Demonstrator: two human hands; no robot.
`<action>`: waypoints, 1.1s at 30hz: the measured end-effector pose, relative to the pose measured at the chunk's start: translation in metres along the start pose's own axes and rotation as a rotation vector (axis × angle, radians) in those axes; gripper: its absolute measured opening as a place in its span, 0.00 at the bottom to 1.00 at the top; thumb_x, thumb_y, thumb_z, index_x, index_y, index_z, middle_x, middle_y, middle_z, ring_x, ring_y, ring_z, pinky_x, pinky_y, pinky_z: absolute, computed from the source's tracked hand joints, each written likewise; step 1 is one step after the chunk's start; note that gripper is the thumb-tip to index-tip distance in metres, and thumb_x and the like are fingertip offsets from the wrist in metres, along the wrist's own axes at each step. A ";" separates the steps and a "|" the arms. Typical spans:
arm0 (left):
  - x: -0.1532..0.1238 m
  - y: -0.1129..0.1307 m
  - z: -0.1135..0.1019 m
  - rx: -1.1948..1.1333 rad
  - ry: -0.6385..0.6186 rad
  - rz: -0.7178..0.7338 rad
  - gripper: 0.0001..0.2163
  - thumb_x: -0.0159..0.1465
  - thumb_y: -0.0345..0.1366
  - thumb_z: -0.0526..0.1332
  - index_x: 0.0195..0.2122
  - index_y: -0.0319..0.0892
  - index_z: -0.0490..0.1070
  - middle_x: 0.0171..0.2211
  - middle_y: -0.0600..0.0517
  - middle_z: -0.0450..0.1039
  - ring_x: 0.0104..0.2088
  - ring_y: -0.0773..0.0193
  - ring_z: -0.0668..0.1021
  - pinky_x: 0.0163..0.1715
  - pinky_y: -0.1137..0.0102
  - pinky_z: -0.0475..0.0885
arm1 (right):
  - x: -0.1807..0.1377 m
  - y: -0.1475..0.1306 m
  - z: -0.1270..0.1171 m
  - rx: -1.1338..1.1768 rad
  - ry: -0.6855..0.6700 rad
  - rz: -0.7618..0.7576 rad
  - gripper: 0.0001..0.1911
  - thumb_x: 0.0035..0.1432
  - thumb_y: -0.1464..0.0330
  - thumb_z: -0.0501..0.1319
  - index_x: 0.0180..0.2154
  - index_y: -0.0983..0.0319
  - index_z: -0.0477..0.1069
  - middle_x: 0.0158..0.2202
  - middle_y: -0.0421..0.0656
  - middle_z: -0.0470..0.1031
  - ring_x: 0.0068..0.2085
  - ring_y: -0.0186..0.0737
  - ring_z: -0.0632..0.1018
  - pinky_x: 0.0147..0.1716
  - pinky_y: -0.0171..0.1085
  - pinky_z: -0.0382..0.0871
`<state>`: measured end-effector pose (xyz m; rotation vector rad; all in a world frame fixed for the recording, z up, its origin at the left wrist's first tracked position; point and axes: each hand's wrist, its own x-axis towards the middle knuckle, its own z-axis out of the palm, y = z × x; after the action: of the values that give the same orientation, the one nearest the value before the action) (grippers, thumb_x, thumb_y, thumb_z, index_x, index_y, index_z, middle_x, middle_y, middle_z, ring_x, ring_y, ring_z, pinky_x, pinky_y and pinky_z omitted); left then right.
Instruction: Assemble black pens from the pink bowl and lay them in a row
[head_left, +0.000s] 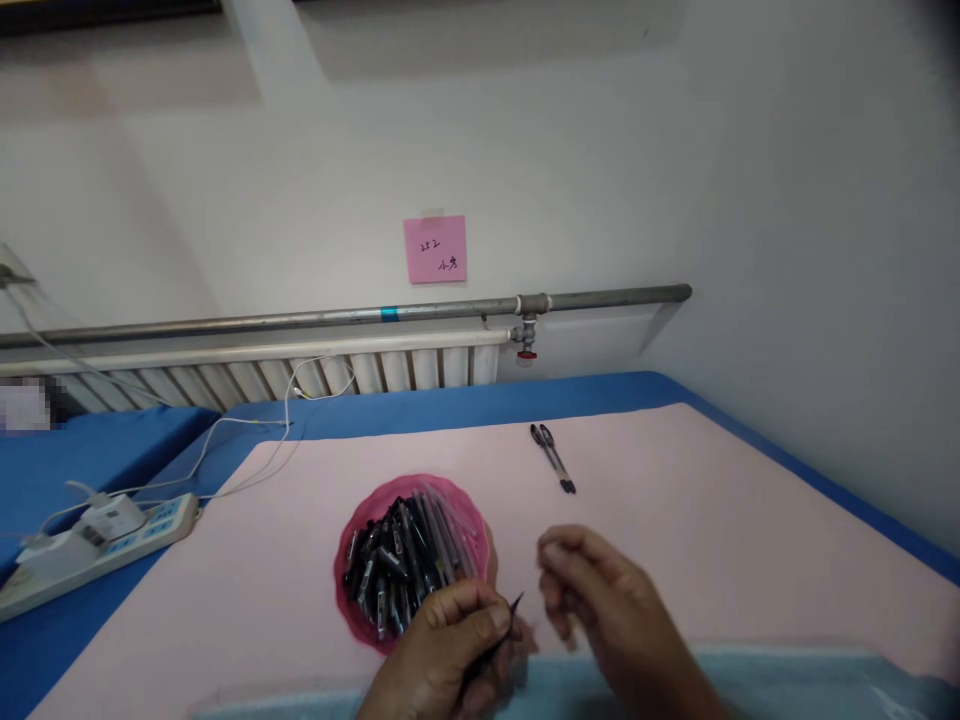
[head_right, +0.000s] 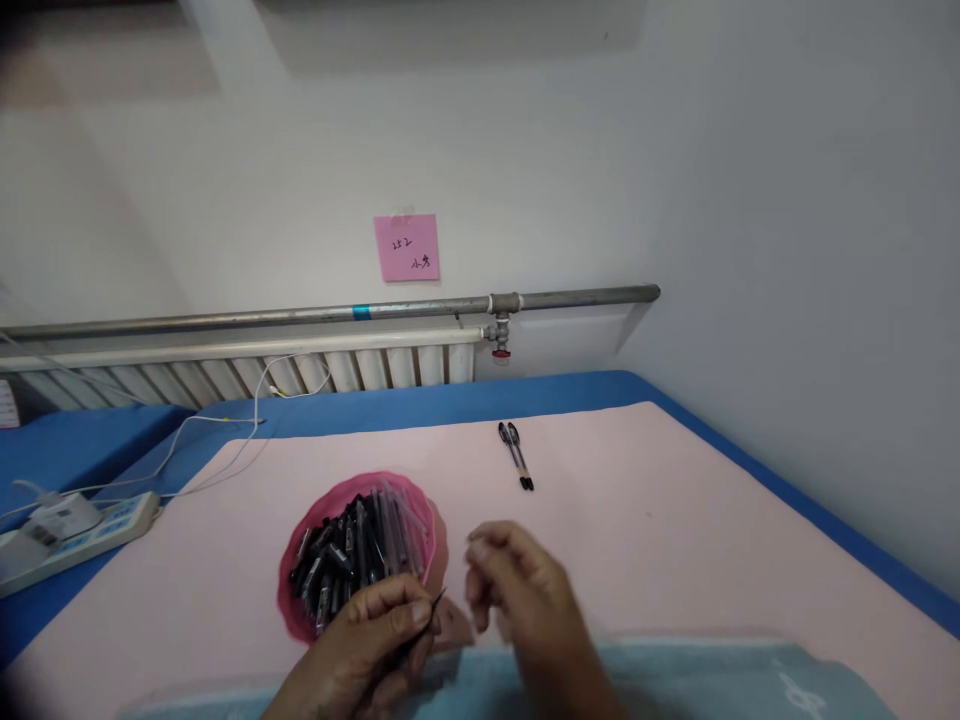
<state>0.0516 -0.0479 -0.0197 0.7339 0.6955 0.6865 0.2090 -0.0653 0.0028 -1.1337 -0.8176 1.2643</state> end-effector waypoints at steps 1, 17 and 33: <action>0.000 0.001 -0.001 0.005 0.012 -0.013 0.16 0.49 0.46 0.67 0.24 0.38 0.66 0.13 0.59 0.63 0.09 0.79 0.56 0.12 0.77 0.46 | 0.003 -0.004 -0.004 0.049 0.068 -0.014 0.14 0.46 0.58 0.66 0.28 0.62 0.68 0.16 0.35 0.67 0.16 0.29 0.66 0.14 0.29 0.56; 0.001 -0.005 -0.008 -0.179 -0.021 0.029 0.17 0.48 0.37 0.70 0.38 0.37 0.75 0.29 0.47 0.75 0.27 0.68 0.74 0.26 0.74 0.62 | -0.012 0.005 0.009 -0.310 -0.088 -0.238 0.13 0.55 0.58 0.59 0.33 0.60 0.73 0.27 0.41 0.74 0.24 0.34 0.69 0.24 0.33 0.64; 0.002 -0.004 -0.004 0.055 -0.033 0.006 0.21 0.48 0.48 0.67 0.37 0.36 0.72 0.15 0.56 0.67 0.14 0.77 0.61 0.16 0.76 0.46 | -0.001 0.012 0.008 0.027 -0.132 0.054 0.15 0.46 0.58 0.66 0.29 0.63 0.73 0.21 0.38 0.71 0.20 0.29 0.65 0.20 0.30 0.55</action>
<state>0.0511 -0.0471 -0.0257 0.7968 0.6845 0.6612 0.1979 -0.0657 -0.0067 -1.0659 -0.8700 1.4028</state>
